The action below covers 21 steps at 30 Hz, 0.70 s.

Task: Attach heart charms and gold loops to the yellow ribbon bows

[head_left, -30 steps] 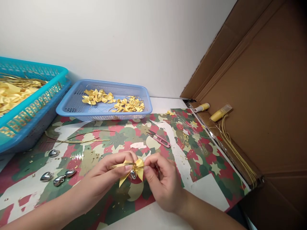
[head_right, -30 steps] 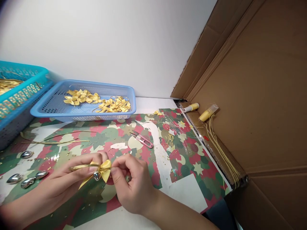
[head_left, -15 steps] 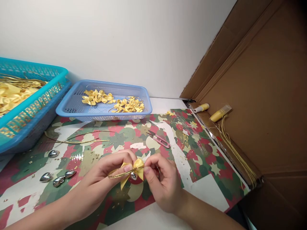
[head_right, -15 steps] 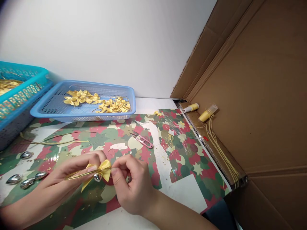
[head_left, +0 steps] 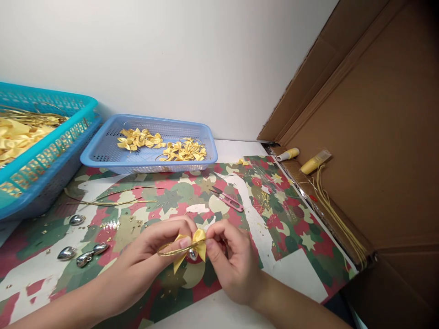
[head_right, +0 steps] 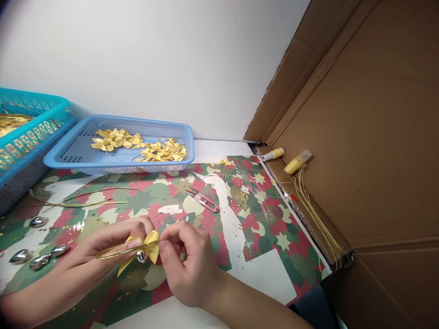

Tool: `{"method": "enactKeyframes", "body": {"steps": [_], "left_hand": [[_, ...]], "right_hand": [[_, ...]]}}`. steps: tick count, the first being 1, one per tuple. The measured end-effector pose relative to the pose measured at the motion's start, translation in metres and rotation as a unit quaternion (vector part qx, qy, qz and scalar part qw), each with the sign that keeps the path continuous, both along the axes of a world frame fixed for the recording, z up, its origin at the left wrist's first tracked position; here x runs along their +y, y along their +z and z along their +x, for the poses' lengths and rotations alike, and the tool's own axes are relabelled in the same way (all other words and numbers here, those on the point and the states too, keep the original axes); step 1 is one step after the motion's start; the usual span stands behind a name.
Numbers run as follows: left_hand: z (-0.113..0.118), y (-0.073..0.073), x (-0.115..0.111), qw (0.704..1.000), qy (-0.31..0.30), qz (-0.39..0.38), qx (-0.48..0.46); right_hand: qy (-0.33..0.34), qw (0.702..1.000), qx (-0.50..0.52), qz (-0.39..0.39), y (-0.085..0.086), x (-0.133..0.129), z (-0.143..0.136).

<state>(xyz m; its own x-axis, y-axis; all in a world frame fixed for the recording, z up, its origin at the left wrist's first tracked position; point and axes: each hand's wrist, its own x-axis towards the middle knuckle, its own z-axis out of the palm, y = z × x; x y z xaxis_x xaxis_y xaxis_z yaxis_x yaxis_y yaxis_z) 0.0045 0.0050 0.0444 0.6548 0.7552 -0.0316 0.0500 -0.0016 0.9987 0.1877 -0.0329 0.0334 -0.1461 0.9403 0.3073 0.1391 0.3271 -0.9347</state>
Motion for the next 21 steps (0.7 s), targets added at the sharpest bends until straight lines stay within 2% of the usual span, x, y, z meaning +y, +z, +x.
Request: {"method": "enactKeyframes", "body": {"steps": [8, 12, 16, 21], "left_hand": [[-0.003, -0.005, 0.002, 0.999, -0.008, -0.038, -0.002], [-0.001, -0.007, 0.003, 0.995, 0.01, -0.084, -0.044], [0.005, -0.001, 0.002, 0.982, 0.032, -0.163, -0.091], [0.006, 0.004, 0.002, 0.972, 0.071, -0.203, -0.09]], "right_hand": [[0.035, 0.997, 0.047, -0.053, -0.006, 0.001, 0.0], [0.05, 0.991, 0.064, -0.105, -0.008, 0.0, 0.001], [0.063, 0.987, 0.072, -0.126, -0.008, 0.001, 0.001], [0.06, 0.989, 0.061, -0.122, -0.009, 0.002, 0.001]]}}
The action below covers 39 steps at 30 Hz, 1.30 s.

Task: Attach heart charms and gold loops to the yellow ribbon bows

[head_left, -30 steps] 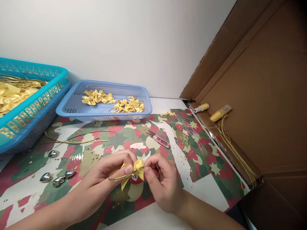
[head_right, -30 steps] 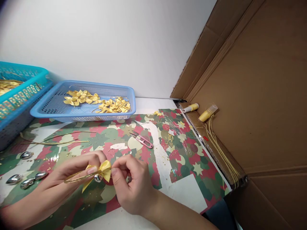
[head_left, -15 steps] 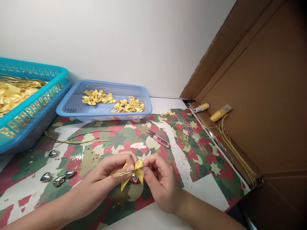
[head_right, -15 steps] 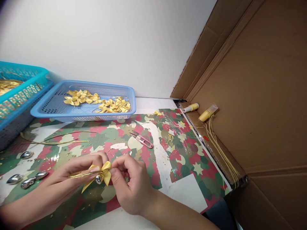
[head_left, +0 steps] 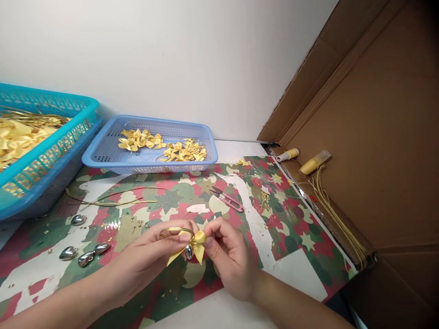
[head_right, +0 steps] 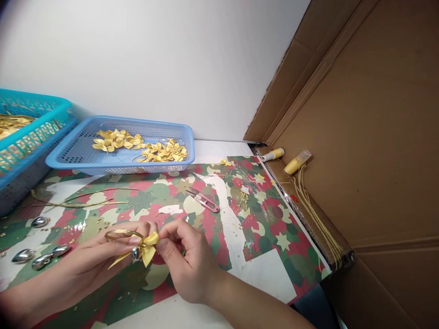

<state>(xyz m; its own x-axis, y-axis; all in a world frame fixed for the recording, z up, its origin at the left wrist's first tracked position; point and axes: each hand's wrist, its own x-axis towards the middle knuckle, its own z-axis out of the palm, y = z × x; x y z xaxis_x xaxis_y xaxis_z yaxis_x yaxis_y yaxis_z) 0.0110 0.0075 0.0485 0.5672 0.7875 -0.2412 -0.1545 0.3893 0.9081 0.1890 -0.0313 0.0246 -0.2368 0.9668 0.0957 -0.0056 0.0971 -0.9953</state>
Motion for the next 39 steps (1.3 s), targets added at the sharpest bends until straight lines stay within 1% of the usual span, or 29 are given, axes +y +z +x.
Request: {"method": "enactKeyframes", "body": {"steps": [5, 8, 12, 15, 19, 23, 25, 27, 31, 33, 39], "left_hand": [[-0.002, -0.0025, 0.0015, 1.0, -0.015, -0.017, 0.002], [-0.0006, -0.0027, 0.0015, 0.999, -0.02, -0.029, -0.005], [0.0024, -0.0016, 0.0005, 0.999, 0.007, -0.04, 0.015], [0.0033, -0.0013, -0.0003, 0.998, 0.029, -0.026, 0.042], [0.0027, -0.0024, -0.0003, 0.998, 0.03, 0.014, 0.055], [0.0025, -0.0039, -0.0013, 0.998, 0.034, -0.001, 0.054], [0.0028, -0.0045, -0.0023, 0.997, 0.046, -0.022, 0.058], [0.0032, -0.0049, -0.0031, 0.996, 0.053, -0.024, 0.066], [0.0038, -0.0052, -0.0036, 0.997, 0.026, 0.022, 0.069], [0.004, -0.0055, -0.0037, 0.997, 0.024, 0.03, 0.071], [0.0048, -0.0092, -0.0047, 0.994, 0.046, -0.007, 0.102]], "right_hand": [[0.003, 1.0, 0.008, -0.003, -0.0013, 0.0004, 0.0006], [-0.004, 1.0, -0.006, 0.025, -0.0003, 0.0004, 0.0002], [-0.028, 0.997, -0.027, 0.065, 0.0022, -0.0003, -0.0011], [-0.043, 0.995, -0.039, 0.08, 0.0034, -0.0006, -0.0017], [-0.057, 0.993, -0.057, 0.089, 0.0045, -0.0004, -0.0017], [-0.06, 0.992, -0.067, 0.093, 0.0059, -0.0005, -0.0024], [-0.068, 0.988, -0.082, 0.108, 0.0067, -0.0007, -0.0027], [-0.082, 0.983, -0.102, 0.124, 0.0074, -0.0009, -0.0027], [-0.104, 0.973, -0.144, 0.147, 0.0079, -0.0005, -0.0021], [-0.107, 0.968, -0.162, 0.159, 0.0077, -0.0001, -0.0017], [-0.119, 0.95, -0.198, 0.211, 0.0068, 0.001, -0.0014]]}}
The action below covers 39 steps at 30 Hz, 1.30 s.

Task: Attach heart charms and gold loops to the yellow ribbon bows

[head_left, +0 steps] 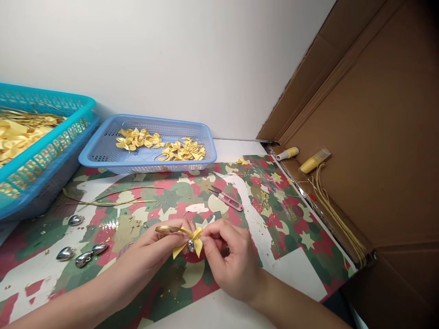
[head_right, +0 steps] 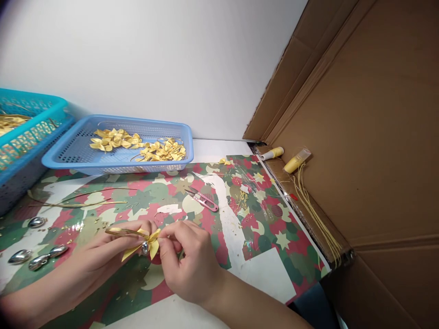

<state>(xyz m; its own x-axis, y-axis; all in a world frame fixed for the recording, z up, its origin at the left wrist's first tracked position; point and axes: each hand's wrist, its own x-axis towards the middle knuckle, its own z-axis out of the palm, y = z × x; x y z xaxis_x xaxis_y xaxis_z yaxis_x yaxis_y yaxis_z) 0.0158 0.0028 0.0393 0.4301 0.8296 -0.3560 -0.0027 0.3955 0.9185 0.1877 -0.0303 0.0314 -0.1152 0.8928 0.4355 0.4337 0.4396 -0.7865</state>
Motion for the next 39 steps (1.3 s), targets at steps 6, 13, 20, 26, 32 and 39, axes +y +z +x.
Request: {"method": "enactKeyframes", "body": {"steps": [6, 13, 20, 26, 32, 39], "left_hand": [[0.0019, -0.0005, -0.0005, 0.999, 0.018, -0.035, 0.017], [0.0041, 0.0009, -0.0018, 0.99, 0.076, -0.12, 0.014], [0.0023, -0.0047, -0.0032, 0.984, 0.106, -0.146, -0.015], [0.0007, -0.0063, -0.0046, 0.988, 0.096, -0.112, -0.048], [0.0021, -0.0035, -0.0045, 0.987, 0.106, -0.108, -0.049], [0.0024, -0.0052, -0.0075, 0.98, 0.134, -0.145, -0.01]], "right_hand": [[-0.003, 1.0, -0.007, 0.026, -0.0023, 0.0005, -0.0007], [0.024, 0.995, 0.062, -0.074, -0.0039, 0.0009, -0.0014], [0.045, 0.985, 0.102, -0.129, -0.0051, 0.0018, -0.0011], [0.019, 0.998, 0.036, -0.054, -0.0009, 0.0028, 0.0015], [0.015, 0.999, 0.026, -0.032, -0.001, 0.0026, 0.002], [0.011, 1.0, 0.012, 0.002, -0.0031, 0.0013, 0.0]]}}
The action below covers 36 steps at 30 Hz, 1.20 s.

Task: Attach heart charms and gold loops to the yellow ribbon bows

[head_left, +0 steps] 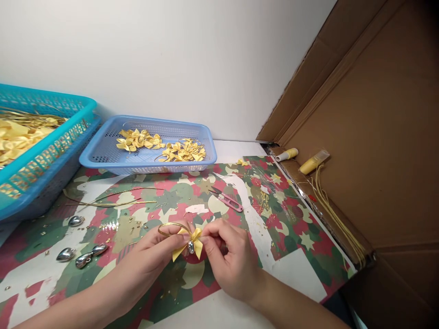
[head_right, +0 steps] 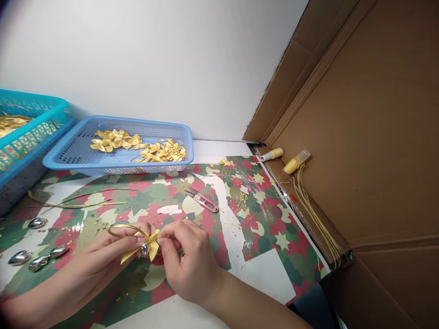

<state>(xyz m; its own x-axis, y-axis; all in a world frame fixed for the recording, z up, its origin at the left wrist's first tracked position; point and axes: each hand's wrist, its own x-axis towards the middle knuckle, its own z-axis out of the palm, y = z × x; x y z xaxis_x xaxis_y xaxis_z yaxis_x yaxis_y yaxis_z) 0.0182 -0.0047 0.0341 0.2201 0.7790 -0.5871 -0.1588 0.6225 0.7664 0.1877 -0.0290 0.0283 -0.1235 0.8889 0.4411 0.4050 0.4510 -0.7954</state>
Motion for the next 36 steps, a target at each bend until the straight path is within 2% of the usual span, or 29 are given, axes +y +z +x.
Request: {"method": "enactKeyframes", "body": {"steps": [7, 9, 12, 17, 22, 27, 30, 36], "left_hand": [[0.001, -0.002, -0.001, 0.999, 0.002, 0.024, 0.036], [0.002, 0.0, -0.001, 0.999, -0.005, 0.025, 0.041], [0.003, 0.002, -0.002, 0.999, -0.016, 0.025, 0.028], [0.004, 0.006, -0.003, 0.998, -0.035, 0.044, -0.009], [0.005, 0.009, -0.003, 0.996, -0.048, 0.061, -0.046], [0.006, 0.01, 0.0, 0.993, -0.072, 0.078, -0.055], [0.006, 0.01, 0.001, 0.992, -0.086, 0.084, -0.041], [0.001, 0.008, 0.0, 0.987, -0.109, 0.115, 0.015]], "right_hand": [[-0.004, 1.0, -0.012, 0.011, -0.003, -0.001, 0.0], [0.002, 1.0, 0.004, -0.015, -0.003, -0.001, -0.001], [0.025, 0.993, 0.059, -0.101, -0.002, -0.002, -0.002], [0.086, 0.94, 0.221, -0.247, -0.006, 0.0, -0.005], [0.118, 0.894, 0.318, -0.294, -0.015, 0.002, -0.007], [0.122, 0.869, 0.348, -0.329, -0.014, 0.005, -0.008], [0.117, 0.876, 0.339, -0.323, -0.01, 0.005, -0.007], [0.085, 0.929, 0.239, -0.27, -0.002, 0.003, -0.003]]}}
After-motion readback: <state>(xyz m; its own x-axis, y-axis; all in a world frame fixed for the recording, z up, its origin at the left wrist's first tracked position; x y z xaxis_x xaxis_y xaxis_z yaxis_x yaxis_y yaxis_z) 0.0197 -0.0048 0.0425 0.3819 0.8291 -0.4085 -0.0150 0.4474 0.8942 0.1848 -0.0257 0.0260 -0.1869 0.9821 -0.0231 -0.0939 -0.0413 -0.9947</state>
